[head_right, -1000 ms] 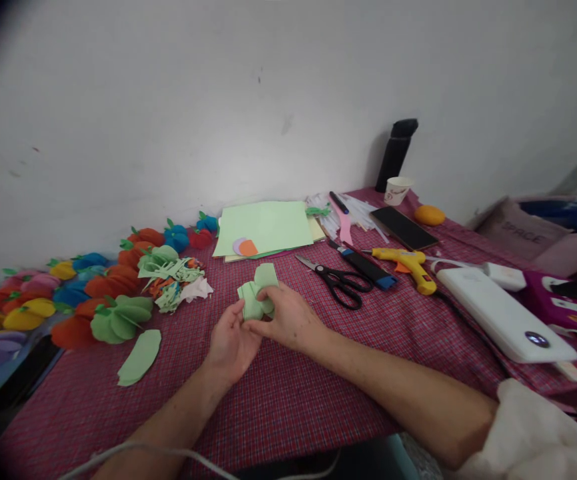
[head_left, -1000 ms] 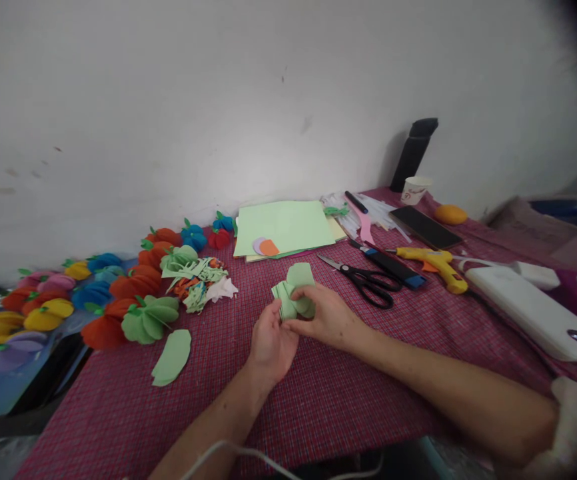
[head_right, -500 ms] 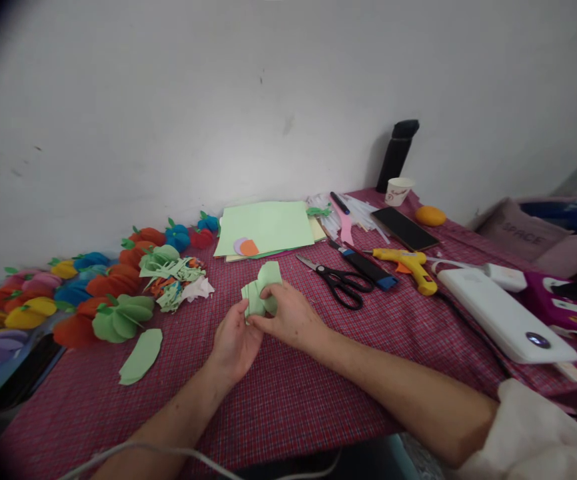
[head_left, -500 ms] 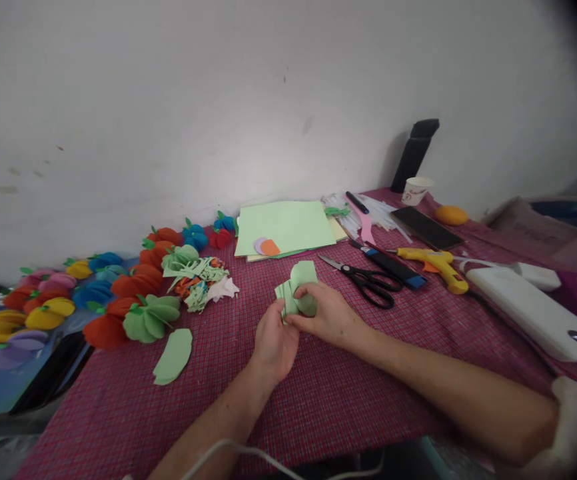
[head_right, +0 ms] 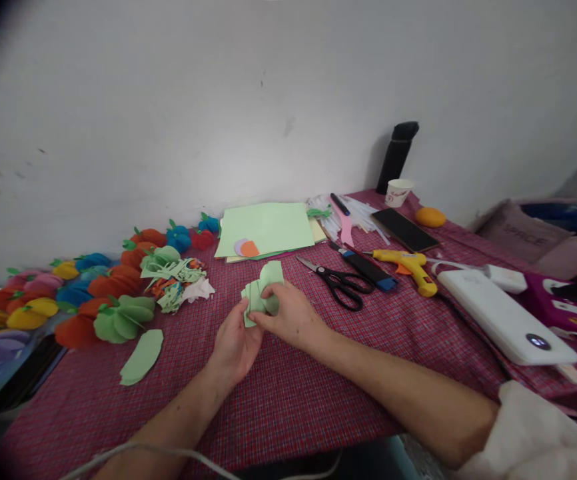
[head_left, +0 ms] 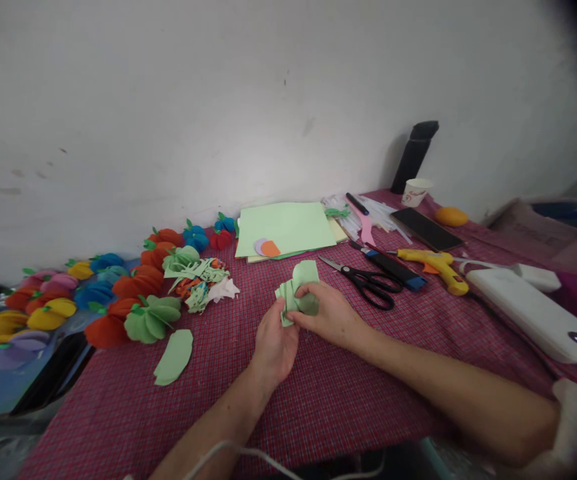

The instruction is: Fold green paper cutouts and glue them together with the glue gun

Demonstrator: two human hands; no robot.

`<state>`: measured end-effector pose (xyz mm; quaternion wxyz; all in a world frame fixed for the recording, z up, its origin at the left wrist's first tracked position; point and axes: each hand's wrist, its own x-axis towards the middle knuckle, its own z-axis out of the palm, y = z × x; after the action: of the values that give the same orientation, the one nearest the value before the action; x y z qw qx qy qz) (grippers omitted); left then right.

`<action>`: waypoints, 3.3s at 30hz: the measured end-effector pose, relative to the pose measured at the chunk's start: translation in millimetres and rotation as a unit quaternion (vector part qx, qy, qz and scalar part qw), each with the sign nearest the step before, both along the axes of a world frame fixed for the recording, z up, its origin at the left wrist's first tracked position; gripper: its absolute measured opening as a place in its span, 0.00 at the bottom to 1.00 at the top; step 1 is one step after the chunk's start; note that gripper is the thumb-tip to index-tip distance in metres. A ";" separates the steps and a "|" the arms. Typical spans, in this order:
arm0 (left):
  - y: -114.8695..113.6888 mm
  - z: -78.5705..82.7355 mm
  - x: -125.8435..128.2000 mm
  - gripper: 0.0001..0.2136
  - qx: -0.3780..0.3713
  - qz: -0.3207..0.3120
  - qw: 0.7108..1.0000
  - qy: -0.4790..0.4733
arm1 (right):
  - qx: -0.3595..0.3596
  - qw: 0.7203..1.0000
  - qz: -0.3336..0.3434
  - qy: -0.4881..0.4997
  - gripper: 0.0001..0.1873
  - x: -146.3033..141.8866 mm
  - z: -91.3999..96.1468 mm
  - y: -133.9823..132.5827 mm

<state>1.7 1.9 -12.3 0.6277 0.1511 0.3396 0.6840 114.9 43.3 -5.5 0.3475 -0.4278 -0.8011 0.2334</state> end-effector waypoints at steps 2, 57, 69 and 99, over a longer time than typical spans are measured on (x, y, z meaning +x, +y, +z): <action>0.0 -0.8 -0.2 0.07 0.000 0.003 1.000 0.009 | -0.005 1.000 -0.002 -0.002 0.17 0.1 0.8 -0.3; 0.8 -12.1 2.1 0.05 -0.002 0.062 0.987 0.148 | -0.026 0.999 0.016 0.025 0.12 1.5 8.5 -0.5; 4.5 -8.9 1.1 0.08 0.010 0.085 0.981 0.171 | -0.008 1.000 0.004 -0.022 0.14 5.5 2.8 7.2; 4.6 -15.8 -2.1 0.11 0.009 0.100 0.952 0.291 | 0.019 0.997 0.050 -0.064 0.10 11.2 -0.2 13.4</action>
<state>-0.4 6.5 -28.2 0.4290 0.3145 0.5146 0.6725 126.2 56.6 -5.7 0.2912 -0.3949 -0.8464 0.2070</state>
